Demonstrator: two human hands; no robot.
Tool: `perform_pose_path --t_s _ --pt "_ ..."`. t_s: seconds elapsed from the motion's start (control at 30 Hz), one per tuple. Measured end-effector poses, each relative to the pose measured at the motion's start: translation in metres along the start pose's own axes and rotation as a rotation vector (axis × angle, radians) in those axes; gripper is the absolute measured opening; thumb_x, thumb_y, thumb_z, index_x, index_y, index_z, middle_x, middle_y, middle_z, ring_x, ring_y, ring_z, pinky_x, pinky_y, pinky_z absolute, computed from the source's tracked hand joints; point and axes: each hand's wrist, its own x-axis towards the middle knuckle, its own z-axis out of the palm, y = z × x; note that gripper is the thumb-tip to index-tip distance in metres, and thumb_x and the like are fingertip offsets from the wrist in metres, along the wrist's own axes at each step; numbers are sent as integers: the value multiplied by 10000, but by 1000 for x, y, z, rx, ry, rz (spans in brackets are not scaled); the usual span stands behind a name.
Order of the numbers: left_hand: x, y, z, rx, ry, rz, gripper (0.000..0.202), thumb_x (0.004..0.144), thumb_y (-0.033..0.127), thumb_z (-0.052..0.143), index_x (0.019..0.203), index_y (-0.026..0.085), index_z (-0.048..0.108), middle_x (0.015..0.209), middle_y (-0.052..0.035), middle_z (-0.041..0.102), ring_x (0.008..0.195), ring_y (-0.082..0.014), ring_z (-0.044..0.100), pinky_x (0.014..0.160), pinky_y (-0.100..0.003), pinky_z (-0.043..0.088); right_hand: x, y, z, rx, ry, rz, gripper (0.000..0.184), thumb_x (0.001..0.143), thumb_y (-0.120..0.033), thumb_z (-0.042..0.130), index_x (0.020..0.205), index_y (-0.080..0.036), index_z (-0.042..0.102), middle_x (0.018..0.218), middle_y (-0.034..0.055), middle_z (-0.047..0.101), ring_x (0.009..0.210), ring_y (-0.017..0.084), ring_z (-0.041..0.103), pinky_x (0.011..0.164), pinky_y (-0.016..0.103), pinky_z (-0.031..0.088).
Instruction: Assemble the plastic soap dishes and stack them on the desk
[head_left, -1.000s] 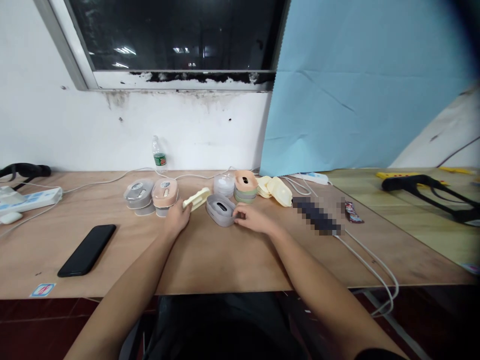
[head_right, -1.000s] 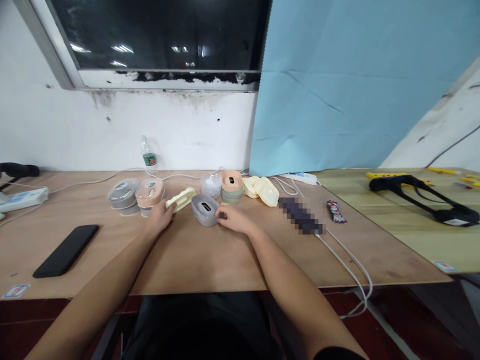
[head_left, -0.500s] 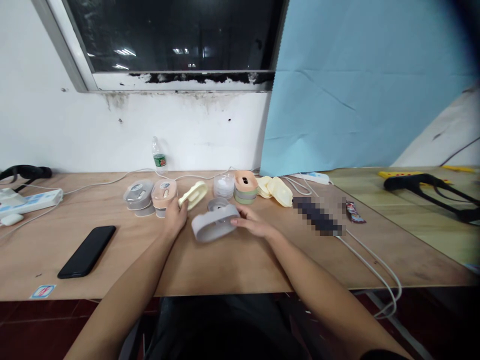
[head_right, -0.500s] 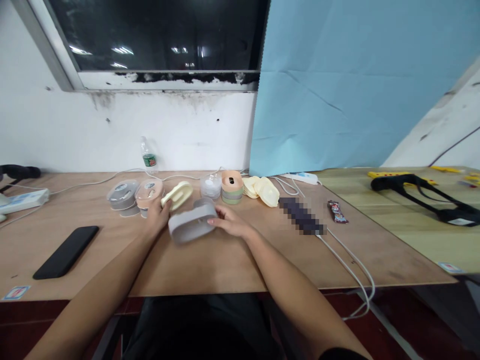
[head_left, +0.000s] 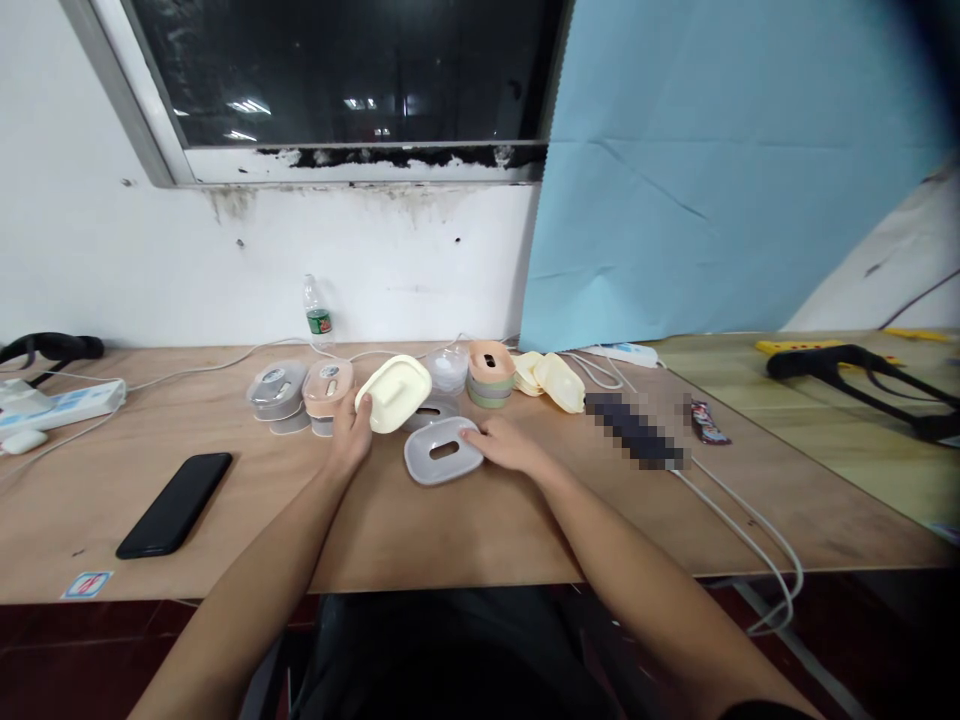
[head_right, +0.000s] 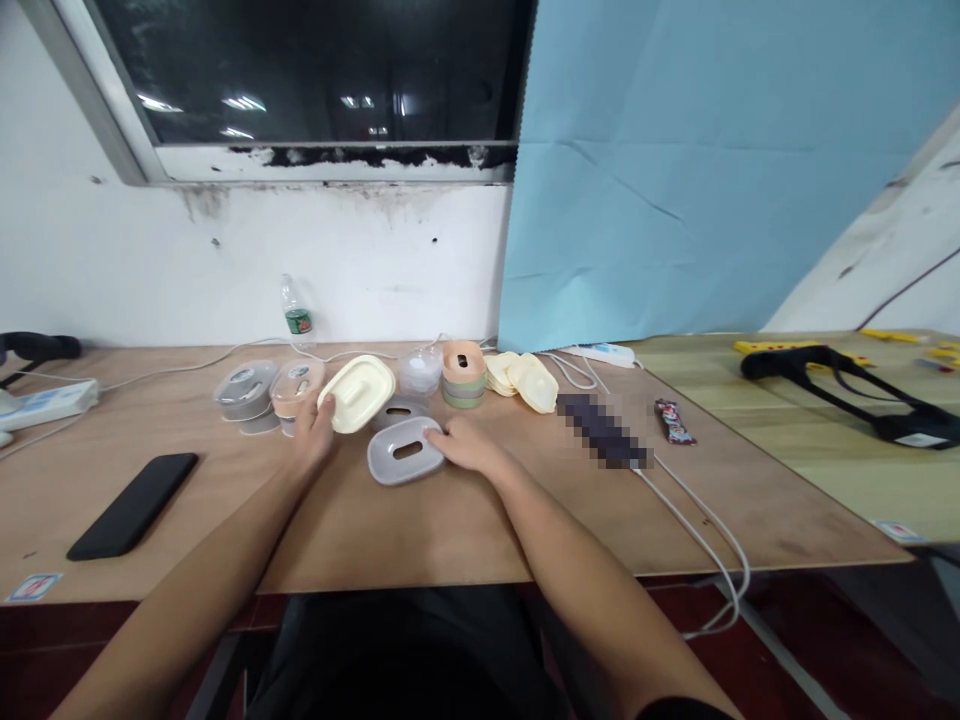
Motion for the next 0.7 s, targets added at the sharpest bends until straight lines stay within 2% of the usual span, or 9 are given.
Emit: perform_pose_path --t_s 0.1,0.17,0.3,0.4,0.47,0.57,0.67,0.7 --pt "-2 0 3 -75 -129 -71 504 886 544 393 1101 134 593 1051 -93 663 942 -228 614 777 -315 495 -2 0 4 41 -169 90 623 849 -663 341 506 -173 516 506 57 579 490 147 525 506 255 357" --pt "-4 -1 5 -91 -217 -89 517 873 551 412 1087 123 607 1026 -93 675 915 -226 621 759 -312 497 -3 -2 7 43 -233 120 644 850 -668 320 486 -175 515 465 58 567 445 143 516 512 261 378" --pt "-8 -1 8 -94 -353 -82 518 867 550 426 1063 116 630 996 -92 689 900 -226 625 754 -309 494 -3 -5 9 24 -266 109 607 861 -604 350 475 -172 529 443 48 566 412 131 513 537 256 401" --pt "-9 0 7 -121 -401 -98 516 859 549 444 1062 115 636 1002 -94 693 882 -225 631 740 -307 493 -1 3 0 19 -287 91 546 853 -535 411 466 -170 536 459 44 581 426 127 525 547 250 404" --pt "-8 0 6 -134 -442 -119 523 854 547 449 1078 113 637 989 -93 699 866 -227 636 729 -311 495 0 14 -12 22 -281 105 518 840 -518 443 475 -167 551 483 48 599 448 130 538 539 247 402" --pt "-7 1 3 -97 -578 -148 506 853 527 446 1060 117 660 928 -82 713 823 -229 646 697 -312 496 0 38 -34 27 -207 158 485 829 -510 466 517 -158 585 503 53 616 474 141 554 523 244 400" --pt "-10 5 1 43 -751 -118 439 845 496 457 962 154 706 887 -58 722 791 -223 650 673 -302 490 -3 57 -52 60 -133 211 466 827 -490 473 532 -150 594 499 54 615 486 141 560 537 242 408" --pt "-11 7 1 116 -749 -93 406 831 490 479 906 174 721 853 -46 725 768 -220 650 664 -299 486 -4 61 -55 79 -111 225 467 831 -487 466 535 -149 593 505 55 618 491 140 563 546 242 411"
